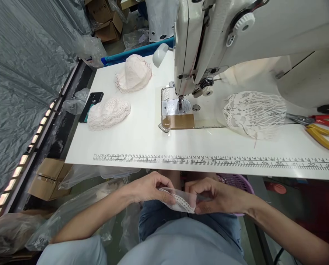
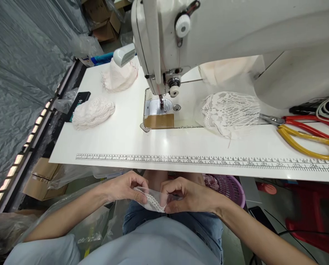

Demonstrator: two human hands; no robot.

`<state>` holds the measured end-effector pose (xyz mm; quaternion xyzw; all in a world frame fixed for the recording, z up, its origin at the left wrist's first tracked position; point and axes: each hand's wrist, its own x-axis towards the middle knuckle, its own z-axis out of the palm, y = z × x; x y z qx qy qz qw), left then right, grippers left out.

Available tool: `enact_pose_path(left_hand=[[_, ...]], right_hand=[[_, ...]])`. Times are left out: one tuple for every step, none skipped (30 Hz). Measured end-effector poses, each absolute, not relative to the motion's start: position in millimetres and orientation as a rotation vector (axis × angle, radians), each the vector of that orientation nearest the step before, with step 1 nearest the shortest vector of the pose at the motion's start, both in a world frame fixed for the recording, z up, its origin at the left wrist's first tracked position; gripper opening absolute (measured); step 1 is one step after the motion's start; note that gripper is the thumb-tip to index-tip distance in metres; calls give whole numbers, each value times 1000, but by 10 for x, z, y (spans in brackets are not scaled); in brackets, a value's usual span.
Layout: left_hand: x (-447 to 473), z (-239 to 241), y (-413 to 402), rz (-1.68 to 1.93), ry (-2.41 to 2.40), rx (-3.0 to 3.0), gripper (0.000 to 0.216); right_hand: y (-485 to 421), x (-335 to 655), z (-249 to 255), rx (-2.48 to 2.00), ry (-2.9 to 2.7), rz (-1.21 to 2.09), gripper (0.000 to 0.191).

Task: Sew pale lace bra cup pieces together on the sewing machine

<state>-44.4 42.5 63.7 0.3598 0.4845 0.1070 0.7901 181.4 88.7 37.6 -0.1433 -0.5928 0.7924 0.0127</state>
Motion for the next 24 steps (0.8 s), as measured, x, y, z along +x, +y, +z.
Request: enact_pose_path(left_hand=[[-441, 635, 425, 236, 1044, 776, 21], [-435, 633, 423, 245, 1050, 780, 23], [-429, 630, 420, 253, 1059, 778, 24], [-422, 628, 416, 261, 1068, 768, 26], [-416, 626, 410, 270, 1080, 753, 27], [-412, 624, 405, 277, 1091, 741, 28], [-411, 624, 400, 283, 1104, 735, 28], [-413, 624, 396, 287, 1117, 738, 27], [-418, 627, 394, 284, 1127, 748, 26], [-426, 633, 395, 277, 1134, 765, 26], [-435, 640, 399, 265, 1135, 783, 25], [-445, 650, 405, 251, 1127, 801, 24], [-455, 661, 414, 237, 1111, 817, 24], [-463, 673, 425, 219, 1091, 829, 25], [-469, 686, 437, 200, 1071, 835, 26], [-473, 698, 450, 180, 1056, 838, 28], [-474, 710, 463, 158, 1046, 842, 29], [-473, 720, 475, 139, 1045, 848, 31], [-468, 729, 487, 121, 1048, 858, 32], [-462, 736, 498, 103, 1053, 871, 34], [-455, 742, 508, 86, 1058, 885, 36], [-446, 748, 516, 68, 1062, 899, 38], [-436, 755, 524, 54, 1064, 905, 39], [-426, 762, 531, 44, 1064, 903, 39]], right_hand=[[888, 1812, 385, -467, -1824, 2472, 20], [883, 1806, 390, -492, -1804, 2469, 21], [873, 1796, 391, -515, -1790, 2465, 21], [859, 1781, 389, -538, -1779, 2462, 22], [843, 1764, 384, -564, -1767, 2459, 24], [826, 1744, 377, -592, -1753, 2457, 25], [811, 1724, 371, -624, -1733, 2455, 26], [800, 1706, 367, -654, -1708, 2453, 28], [793, 1690, 366, -680, -1687, 2453, 29], [790, 1678, 370, -698, -1671, 2453, 30], [792, 1670, 377, -707, -1666, 2455, 30], [797, 1664, 386, -709, -1668, 2457, 31], [803, 1661, 397, -706, -1675, 2460, 31], [809, 1660, 407, -698, -1684, 2463, 31], [814, 1660, 416, -693, -1694, 2463, 31], [816, 1660, 422, -691, -1700, 2460, 31], [815, 1660, 426, -693, -1707, 2456, 31], [813, 1660, 428, -695, -1712, 2449, 30], [808, 1660, 428, -692, -1716, 2441, 30], [803, 1661, 428, -683, -1721, 2433, 29], [800, 1662, 429, -668, -1726, 2429, 29], [798, 1664, 433, -651, -1731, 2426, 29], [800, 1668, 441, -638, -1738, 2423, 29], [806, 1674, 453, -631, -1750, 2418, 29]])
